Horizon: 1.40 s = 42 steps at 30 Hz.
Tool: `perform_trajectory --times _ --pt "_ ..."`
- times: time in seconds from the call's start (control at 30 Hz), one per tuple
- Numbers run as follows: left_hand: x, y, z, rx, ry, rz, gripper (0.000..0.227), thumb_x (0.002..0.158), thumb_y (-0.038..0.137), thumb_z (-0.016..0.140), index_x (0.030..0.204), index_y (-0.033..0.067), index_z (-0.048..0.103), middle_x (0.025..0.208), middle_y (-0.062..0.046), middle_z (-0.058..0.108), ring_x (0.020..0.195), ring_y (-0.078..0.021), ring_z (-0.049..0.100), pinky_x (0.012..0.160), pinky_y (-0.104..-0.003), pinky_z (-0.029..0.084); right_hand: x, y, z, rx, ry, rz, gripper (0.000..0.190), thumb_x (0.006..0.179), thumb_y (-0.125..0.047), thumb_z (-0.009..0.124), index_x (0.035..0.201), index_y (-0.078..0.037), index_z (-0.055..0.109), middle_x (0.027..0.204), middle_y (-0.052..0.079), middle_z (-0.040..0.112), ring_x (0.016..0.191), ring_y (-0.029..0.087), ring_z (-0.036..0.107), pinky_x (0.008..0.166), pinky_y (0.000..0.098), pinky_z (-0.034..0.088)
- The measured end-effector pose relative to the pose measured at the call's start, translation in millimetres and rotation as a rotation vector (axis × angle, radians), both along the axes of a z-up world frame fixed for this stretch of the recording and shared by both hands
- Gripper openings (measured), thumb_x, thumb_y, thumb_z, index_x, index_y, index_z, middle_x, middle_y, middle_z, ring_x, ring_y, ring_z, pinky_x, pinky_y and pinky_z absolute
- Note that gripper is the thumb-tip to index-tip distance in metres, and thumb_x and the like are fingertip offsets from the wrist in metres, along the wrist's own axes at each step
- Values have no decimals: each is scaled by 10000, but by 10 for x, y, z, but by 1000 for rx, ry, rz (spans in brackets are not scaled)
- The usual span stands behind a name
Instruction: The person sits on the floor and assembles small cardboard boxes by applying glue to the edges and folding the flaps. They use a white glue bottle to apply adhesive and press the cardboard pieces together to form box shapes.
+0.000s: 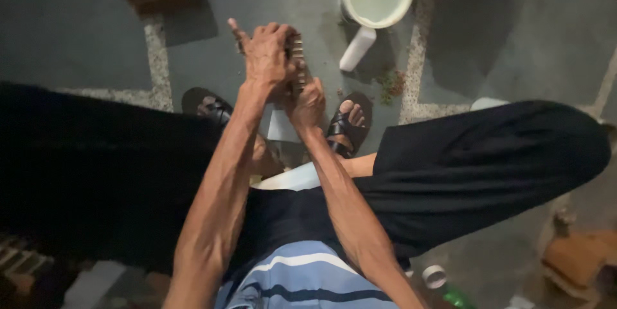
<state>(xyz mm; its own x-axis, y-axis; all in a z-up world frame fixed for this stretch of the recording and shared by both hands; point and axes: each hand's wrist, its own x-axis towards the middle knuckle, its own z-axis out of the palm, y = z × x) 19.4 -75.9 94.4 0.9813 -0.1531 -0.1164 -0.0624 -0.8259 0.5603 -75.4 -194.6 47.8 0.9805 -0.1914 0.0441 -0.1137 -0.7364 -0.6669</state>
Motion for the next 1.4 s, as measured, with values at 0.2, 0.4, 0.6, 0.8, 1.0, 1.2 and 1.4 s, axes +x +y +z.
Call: perform_trajectory --times 0.2,0.4,0.6,0.8,1.0,1.2,1.4 --pt "15 61 -21 -47 -76 -50 589 689 286 853 1245 198 681 1146 -36 670 1182 -301 598 1104 -781 -113 21 59 72 52 124 -115 457 832 -456 829 1062 -93 676 936 170 652 789 397 690 690 503 562" --pt "-2 47 48 -65 -36 -71 506 750 295 872 1209 187 689 1156 -39 679 1191 -307 598 1096 -783 -94 -82 32 -234 119 44 -69 585 752 -377 743 1201 -27 609 1009 206 630 832 383 686 667 469 578" --pt "4 27 78 -145 -6 -110 502 802 354 795 1264 213 660 1220 1 665 1205 -281 608 1132 -715 212 -156 172 -649 187 272 -151 416 1041 -258 491 1424 -112 563 1240 232 598 984 464 656 874 541 553" --pt "86 22 145 11 -25 -173 550 749 357 857 1231 154 685 1176 -49 691 1177 -327 636 1063 -810 14 -116 192 -472 -258 -85 -185 643 891 -264 751 1431 -28 495 1314 296 531 923 409 683 775 515 556" --pt "64 26 204 -66 -13 -172 563 744 327 851 1243 137 673 1187 -52 688 1146 -296 659 1086 -719 196 -48 139 -222 77 202 -87 692 757 -262 859 1299 8 522 1236 296 532 925 456 672 779 513 573" --pt "67 9 244 -4 -31 -204 559 750 226 873 1246 61 675 1163 -121 705 1112 -331 673 1080 -591 280 -31 107 -70 173 225 -133 679 689 -199 868 1248 13 545 1116 238 566 892 444 687 738 511 578" --pt "70 -13 243 -66 -34 -203 573 730 226 867 1242 55 673 1175 -117 698 1106 -324 675 1099 -542 328 -24 72 -104 166 247 -112 639 698 -193 857 1222 -10 540 1104 238 566 862 435 692 727 505 582"
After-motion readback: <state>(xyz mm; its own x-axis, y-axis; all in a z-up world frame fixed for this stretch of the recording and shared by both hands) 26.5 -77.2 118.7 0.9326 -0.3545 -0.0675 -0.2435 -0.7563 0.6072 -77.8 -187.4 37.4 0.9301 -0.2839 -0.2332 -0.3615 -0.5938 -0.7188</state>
